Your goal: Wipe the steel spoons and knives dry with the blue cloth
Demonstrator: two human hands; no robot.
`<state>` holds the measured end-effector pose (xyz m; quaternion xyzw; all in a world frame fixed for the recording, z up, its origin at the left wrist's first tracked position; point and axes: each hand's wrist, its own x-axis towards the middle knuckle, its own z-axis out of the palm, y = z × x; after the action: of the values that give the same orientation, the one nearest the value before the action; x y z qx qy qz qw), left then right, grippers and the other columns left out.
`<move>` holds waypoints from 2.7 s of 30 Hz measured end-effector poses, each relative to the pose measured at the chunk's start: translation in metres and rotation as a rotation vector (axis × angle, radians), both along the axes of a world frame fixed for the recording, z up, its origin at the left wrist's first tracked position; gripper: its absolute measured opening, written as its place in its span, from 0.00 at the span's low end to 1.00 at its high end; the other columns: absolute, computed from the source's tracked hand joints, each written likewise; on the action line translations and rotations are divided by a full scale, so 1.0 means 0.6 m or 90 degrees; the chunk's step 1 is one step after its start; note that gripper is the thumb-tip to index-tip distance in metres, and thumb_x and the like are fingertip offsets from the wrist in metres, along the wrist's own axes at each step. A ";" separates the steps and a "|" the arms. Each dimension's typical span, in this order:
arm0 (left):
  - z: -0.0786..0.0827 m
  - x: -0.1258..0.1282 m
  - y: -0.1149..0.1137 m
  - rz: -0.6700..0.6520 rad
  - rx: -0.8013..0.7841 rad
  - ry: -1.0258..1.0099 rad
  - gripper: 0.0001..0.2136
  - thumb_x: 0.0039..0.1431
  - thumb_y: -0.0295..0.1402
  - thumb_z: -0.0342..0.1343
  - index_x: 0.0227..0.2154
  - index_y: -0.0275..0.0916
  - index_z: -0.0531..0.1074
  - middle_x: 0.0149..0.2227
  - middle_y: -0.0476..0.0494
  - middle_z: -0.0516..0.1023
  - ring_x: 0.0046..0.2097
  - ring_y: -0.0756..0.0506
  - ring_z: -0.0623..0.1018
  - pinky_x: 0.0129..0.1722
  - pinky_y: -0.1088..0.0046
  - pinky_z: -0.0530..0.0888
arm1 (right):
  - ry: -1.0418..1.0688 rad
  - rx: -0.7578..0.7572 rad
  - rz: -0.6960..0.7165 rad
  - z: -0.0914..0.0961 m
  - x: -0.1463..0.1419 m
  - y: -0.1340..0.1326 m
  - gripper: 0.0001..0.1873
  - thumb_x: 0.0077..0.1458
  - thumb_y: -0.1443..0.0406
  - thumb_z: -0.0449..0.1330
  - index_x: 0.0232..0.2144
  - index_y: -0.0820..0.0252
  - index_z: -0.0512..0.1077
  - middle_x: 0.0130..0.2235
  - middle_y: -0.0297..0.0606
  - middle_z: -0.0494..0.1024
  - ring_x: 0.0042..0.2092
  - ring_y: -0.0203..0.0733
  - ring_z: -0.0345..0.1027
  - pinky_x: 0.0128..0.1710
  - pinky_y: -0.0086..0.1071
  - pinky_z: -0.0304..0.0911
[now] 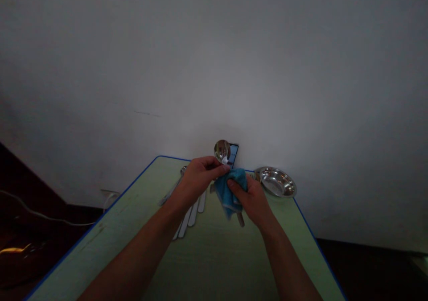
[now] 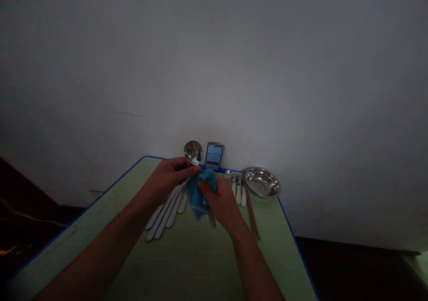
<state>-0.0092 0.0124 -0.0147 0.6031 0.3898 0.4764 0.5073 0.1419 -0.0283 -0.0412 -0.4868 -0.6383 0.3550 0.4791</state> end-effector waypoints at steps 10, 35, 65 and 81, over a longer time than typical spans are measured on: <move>0.013 -0.003 -0.006 0.048 -0.012 -0.059 0.09 0.41 0.35 0.64 0.19 0.35 0.72 0.16 0.56 0.64 0.19 0.56 0.58 0.21 0.78 0.55 | -0.020 0.023 0.021 0.005 -0.001 -0.004 0.12 0.55 0.57 0.55 0.27 0.59 0.67 0.25 0.30 0.68 0.26 0.31 0.59 0.25 0.25 0.57; 0.011 -0.024 0.012 0.094 0.007 -0.079 0.11 0.43 0.37 0.63 0.17 0.35 0.70 0.16 0.54 0.62 0.20 0.55 0.58 0.20 0.77 0.54 | -0.085 0.018 0.066 0.009 0.008 -0.006 0.11 0.55 0.59 0.55 0.28 0.60 0.68 0.27 0.31 0.72 0.28 0.32 0.63 0.27 0.26 0.59; 0.018 -0.046 0.023 0.162 0.011 -0.134 0.09 0.40 0.34 0.64 0.17 0.35 0.70 0.15 0.54 0.61 0.19 0.55 0.58 0.19 0.77 0.55 | -0.072 -0.060 0.113 -0.003 0.015 -0.005 0.11 0.54 0.57 0.56 0.29 0.60 0.67 0.26 0.31 0.69 0.27 0.31 0.61 0.27 0.26 0.60; 0.020 -0.053 0.028 0.198 -0.008 -0.144 0.08 0.40 0.34 0.64 0.20 0.35 0.74 0.19 0.50 0.69 0.22 0.54 0.66 0.21 0.78 0.59 | -0.103 -0.092 0.121 0.000 0.023 -0.006 0.11 0.54 0.58 0.56 0.28 0.60 0.66 0.25 0.30 0.67 0.26 0.31 0.60 0.23 0.24 0.58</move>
<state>-0.0411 0.0294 -0.0029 0.4748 0.4218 0.6113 0.4721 0.1556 -0.0321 -0.0414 -0.4846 -0.6908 0.4032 0.3540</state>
